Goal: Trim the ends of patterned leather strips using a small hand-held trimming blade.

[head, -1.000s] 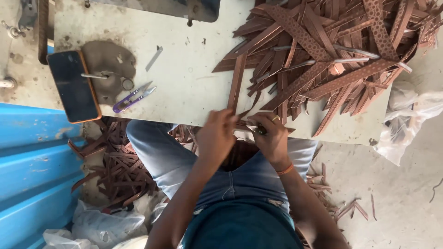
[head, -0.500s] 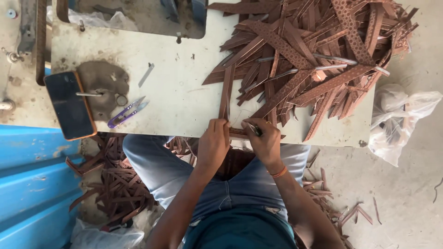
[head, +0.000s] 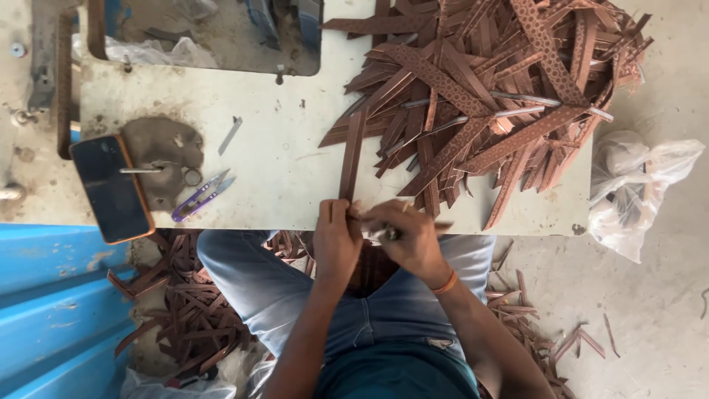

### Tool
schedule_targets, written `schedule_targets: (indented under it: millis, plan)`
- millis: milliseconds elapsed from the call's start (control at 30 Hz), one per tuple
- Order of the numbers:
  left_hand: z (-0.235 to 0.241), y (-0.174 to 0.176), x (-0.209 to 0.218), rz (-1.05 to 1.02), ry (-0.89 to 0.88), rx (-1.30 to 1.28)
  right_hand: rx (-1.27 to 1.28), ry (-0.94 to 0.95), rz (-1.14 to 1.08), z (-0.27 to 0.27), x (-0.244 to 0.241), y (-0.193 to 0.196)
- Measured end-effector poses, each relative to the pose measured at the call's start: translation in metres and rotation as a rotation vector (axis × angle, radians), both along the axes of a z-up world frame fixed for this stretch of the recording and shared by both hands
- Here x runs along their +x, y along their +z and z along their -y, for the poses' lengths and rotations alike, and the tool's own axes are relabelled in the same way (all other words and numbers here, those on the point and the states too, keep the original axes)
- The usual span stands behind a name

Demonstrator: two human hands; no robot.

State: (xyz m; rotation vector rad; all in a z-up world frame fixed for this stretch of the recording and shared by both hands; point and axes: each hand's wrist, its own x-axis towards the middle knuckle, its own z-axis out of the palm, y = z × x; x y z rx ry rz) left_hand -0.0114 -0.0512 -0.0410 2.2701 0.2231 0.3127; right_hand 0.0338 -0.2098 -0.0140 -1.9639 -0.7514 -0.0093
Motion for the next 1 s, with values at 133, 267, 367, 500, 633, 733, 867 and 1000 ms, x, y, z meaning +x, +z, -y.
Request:
schedule_targets:
  millis: [133, 267, 367, 500, 633, 733, 867, 1000]
  plan:
    - [-0.008, 0.001, -0.005, 0.056, -0.045, -0.004, -0.209, -0.148, -0.008, 0.007, 0.01, -0.016]
    - [-0.018, 0.01, -0.001, -0.023, -0.011, -0.068, -0.334, -0.179, 0.175, 0.003, 0.002, -0.005]
    - [-0.021, 0.002, -0.002, -0.073, 0.021, -0.088, -0.304, -0.203, 0.069, 0.006, 0.006, -0.014]
    - [-0.03, 0.0, -0.002, -0.166, -0.011, -0.332, -0.333, -0.164, -0.04, 0.007, 0.015, -0.019]
    - [-0.036, 0.004, 0.01, -0.187, -0.058, -0.48, -0.479, -0.145, -0.274, 0.01, 0.023, 0.002]
    - [-0.037, 0.004, 0.012, -0.164, -0.101, -0.347, -0.31, -0.041, 0.179, 0.003, 0.017, 0.023]
    - [-0.035, 0.011, 0.013, -0.128, -0.123, -0.23, -0.263, 0.003, 0.128, 0.011, 0.008, 0.005]
    - [-0.035, 0.011, 0.01, -0.182, -0.102, -0.3, -0.344, -0.091, 0.2, 0.009, 0.007, 0.006]
